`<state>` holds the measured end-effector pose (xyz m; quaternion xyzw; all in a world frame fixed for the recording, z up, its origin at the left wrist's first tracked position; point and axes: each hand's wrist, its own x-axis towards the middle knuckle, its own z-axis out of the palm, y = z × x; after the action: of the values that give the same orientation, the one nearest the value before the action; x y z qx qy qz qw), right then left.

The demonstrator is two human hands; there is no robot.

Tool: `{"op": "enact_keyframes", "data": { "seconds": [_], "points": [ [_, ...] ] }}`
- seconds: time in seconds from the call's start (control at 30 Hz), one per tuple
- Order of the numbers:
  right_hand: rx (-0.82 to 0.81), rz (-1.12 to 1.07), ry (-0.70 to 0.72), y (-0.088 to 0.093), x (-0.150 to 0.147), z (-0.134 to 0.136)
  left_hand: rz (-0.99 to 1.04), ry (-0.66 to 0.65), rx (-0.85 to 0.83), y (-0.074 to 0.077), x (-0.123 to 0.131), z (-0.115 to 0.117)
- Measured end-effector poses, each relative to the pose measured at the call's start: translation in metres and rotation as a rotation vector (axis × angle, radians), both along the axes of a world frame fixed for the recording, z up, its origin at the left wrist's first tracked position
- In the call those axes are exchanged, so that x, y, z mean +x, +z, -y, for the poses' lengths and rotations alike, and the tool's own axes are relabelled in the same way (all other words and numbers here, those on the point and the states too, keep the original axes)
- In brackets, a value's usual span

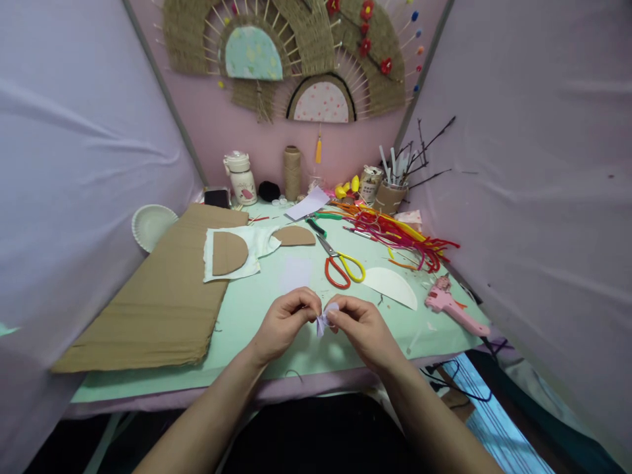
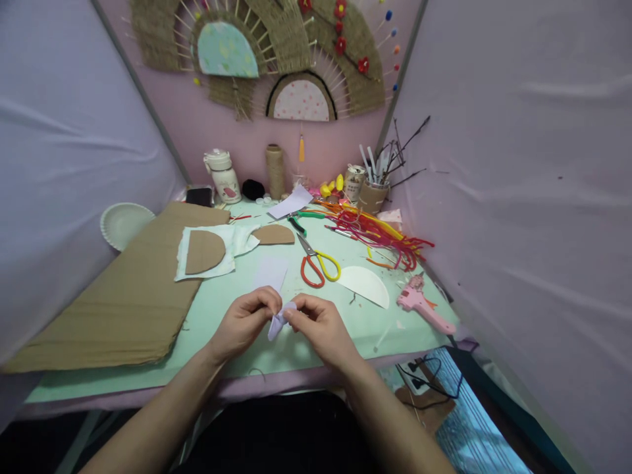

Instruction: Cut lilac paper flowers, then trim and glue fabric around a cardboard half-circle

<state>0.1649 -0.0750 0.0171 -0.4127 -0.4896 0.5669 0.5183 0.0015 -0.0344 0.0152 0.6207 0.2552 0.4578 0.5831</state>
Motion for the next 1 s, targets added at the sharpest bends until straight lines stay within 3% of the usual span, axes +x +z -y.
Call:
{"op": "enact_keyframes", "data": {
  "seconds": [0.2, 0.47, 0.7, 0.8, 0.9, 1.0],
  "points": [
    [-0.286, -0.327, 0.187, 0.001, -0.002, 0.001, -0.031, -0.043, 0.002, 0.002, -0.002, 0.0],
    [-0.213, -0.247, 0.072, 0.002, -0.001, -0.003, 0.103, -0.02, -0.217, -0.008, 0.003, -0.001],
    [-0.382, -0.381, 0.249, 0.001, -0.003, -0.004, 0.064, -0.13, -0.2, -0.007, 0.0, -0.001],
    [-0.368, -0.432, 0.15, -0.001, -0.004, -0.007, 0.099, -0.011, -0.211, -0.011, 0.004, -0.003],
    [-0.365, -0.445, 0.028, 0.0, -0.007, -0.01, 0.191, 0.266, -0.238, -0.015, 0.012, -0.003],
    [-0.416, -0.478, 0.094, 0.001, -0.012, -0.009, 0.228, 0.427, -0.212, -0.015, 0.02, -0.001]
  ]
}}
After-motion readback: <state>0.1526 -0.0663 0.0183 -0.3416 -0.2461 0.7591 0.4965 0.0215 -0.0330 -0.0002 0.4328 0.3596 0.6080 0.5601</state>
